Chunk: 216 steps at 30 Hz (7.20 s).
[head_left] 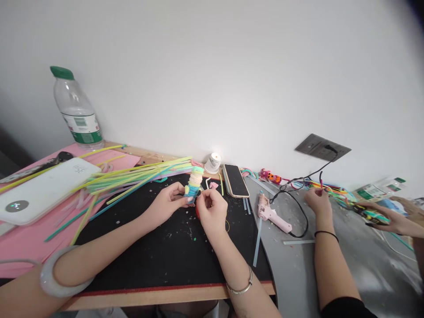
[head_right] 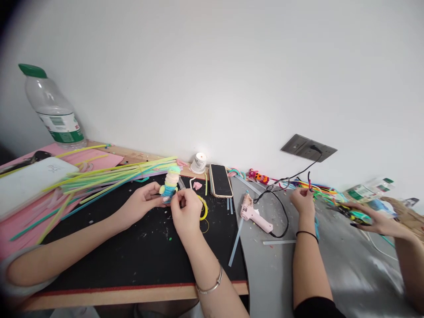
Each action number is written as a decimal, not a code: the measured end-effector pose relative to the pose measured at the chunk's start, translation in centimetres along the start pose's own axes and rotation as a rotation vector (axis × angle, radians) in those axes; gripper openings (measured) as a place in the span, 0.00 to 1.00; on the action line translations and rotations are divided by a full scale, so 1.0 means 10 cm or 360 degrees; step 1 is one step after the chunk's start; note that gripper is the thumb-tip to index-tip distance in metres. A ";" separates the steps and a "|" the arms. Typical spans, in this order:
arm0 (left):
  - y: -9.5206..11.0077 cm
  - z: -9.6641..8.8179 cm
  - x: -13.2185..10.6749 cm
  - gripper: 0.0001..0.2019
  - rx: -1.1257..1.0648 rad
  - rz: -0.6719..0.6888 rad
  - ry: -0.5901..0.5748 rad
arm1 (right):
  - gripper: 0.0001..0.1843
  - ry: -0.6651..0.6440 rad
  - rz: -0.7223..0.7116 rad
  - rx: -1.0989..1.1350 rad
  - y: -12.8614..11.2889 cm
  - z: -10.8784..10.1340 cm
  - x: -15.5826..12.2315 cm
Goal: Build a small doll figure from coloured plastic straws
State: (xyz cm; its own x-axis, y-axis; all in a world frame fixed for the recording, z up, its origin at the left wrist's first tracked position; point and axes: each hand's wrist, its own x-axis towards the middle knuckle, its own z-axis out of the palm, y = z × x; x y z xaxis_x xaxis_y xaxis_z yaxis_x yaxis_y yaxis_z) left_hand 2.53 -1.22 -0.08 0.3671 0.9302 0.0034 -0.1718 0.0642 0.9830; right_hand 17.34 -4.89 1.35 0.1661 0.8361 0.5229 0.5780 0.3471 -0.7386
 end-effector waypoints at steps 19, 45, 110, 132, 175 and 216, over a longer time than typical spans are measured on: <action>-0.01 0.00 -0.01 0.13 0.0015 -0.0032 -0.0057 | 0.12 -0.0378 -0.0155 -0.0401 -0.02 -0.06 0.03; 0.02 -0.03 -0.02 0.14 -0.0149 -0.0142 -0.0012 | 0.15 -0.0366 -0.0056 -0.0218 0.06 -0.09 0.07; 0.08 -0.10 -0.01 0.16 -0.0194 -0.0092 0.0070 | 0.05 -0.0330 0.0344 0.0244 0.25 0.02 0.06; 0.11 -0.10 -0.03 0.14 -0.0007 -0.0141 -0.0002 | 0.06 -0.0466 0.0363 0.0376 0.21 0.06 0.02; 0.09 -0.11 -0.01 0.15 0.0023 -0.0118 -0.0025 | 0.07 -0.0585 0.0321 0.0365 0.25 0.06 0.00; 0.11 -0.11 0.00 0.22 0.0034 0.0029 0.0354 | 0.11 -0.0477 0.0382 0.0332 0.16 -0.01 0.04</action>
State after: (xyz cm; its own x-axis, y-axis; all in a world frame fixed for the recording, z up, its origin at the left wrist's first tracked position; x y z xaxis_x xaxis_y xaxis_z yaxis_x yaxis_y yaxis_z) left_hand 1.32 -0.77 0.76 0.1533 0.9880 -0.0172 -0.1561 0.0414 0.9869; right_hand 18.39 -4.05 0.47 0.0189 0.9792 0.2020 0.3722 0.1806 -0.9104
